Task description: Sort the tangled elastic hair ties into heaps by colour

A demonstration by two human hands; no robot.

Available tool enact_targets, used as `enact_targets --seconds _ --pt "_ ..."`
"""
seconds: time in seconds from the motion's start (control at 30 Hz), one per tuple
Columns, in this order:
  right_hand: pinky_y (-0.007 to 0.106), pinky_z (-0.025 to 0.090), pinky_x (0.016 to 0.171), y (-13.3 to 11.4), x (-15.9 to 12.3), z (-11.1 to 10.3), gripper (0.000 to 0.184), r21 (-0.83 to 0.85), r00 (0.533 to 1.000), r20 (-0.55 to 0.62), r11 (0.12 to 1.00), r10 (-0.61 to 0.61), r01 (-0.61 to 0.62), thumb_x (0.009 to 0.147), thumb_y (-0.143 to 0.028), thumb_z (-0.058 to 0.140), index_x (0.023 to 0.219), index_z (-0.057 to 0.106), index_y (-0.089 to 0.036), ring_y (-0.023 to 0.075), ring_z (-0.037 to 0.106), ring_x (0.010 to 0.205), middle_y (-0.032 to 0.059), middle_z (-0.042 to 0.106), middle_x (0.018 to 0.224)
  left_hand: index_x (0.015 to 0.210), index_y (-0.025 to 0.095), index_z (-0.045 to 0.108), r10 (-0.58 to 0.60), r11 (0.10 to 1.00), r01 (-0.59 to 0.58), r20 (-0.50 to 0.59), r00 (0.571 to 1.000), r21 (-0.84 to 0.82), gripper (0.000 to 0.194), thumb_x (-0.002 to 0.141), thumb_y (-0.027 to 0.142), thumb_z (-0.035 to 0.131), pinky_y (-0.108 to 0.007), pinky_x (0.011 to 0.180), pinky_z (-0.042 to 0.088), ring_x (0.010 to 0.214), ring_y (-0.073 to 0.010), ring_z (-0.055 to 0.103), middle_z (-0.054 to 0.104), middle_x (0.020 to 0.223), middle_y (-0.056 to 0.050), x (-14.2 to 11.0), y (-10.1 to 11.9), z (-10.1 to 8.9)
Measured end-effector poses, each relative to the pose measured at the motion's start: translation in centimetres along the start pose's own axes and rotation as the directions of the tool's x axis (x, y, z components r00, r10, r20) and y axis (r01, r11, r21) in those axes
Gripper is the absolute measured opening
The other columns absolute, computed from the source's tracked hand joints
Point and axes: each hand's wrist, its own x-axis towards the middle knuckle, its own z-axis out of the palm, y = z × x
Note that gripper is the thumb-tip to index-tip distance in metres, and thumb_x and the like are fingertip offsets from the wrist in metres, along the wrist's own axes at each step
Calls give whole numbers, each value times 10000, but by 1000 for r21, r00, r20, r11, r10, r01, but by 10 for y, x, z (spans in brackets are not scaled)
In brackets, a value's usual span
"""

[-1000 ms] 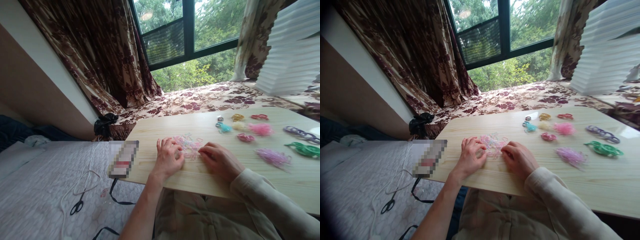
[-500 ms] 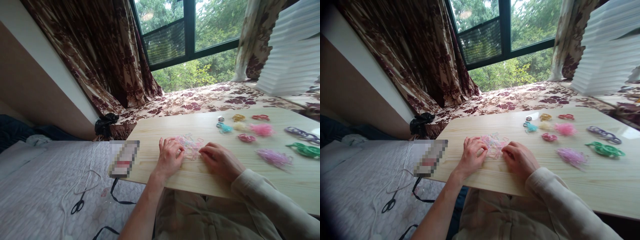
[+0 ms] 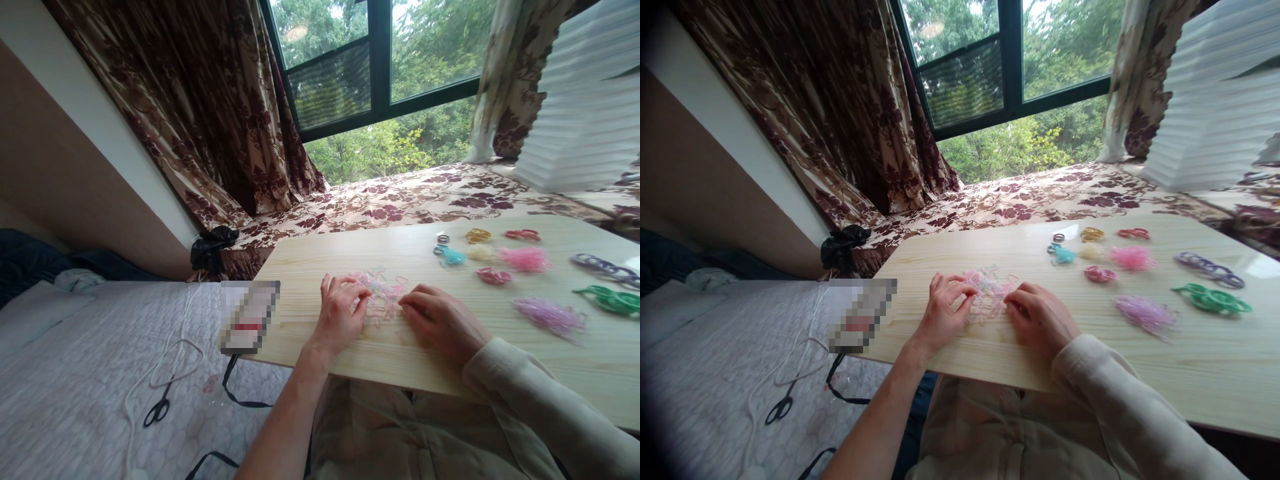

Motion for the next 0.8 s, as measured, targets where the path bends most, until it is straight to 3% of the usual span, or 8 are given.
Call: enact_targets --seconds 0.27,0.5,0.7,0.8 --pt "282 476 619 1 -1 0 241 -6 1000 -15 1000 -14 14 866 -241 490 781 712 -195 170 635 685 62 681 784 903 233 680 -31 999 32 -94 995 4 125 846 138 622 -519 1124 258 1033 -191 617 737 942 -18 1 -2 0" --pt "272 485 615 2 0 2 207 6 991 -96 995 -94 95 880 -216 505 797 694 -197 157 624 668 52 672 765 982 228 669 -14 1000 12 -67 998 -29 159 856 149 613 -515 1127 259 1041 -193 611 741 853 1 1 -1 2" --pt "304 514 690 -4 0 1 140 -32 944 -238 973 -228 228 896 -242 548 867 681 -207 176 638 752 59 680 814 1192 230 585 137 991 -137 10 990 -9 326 872 166 585 -501 1170 193 1119 -196 582 750 849 15 1 8 4" --pt "318 520 703 -8 0 1 127 -51 930 -251 963 -267 263 893 -253 569 930 682 -207 179 638 766 63 682 837 1210 222 573 197 980 -198 33 980 5 329 883 192 576 -496 1173 193 1129 -201 579 751 864 4 2 11 4"
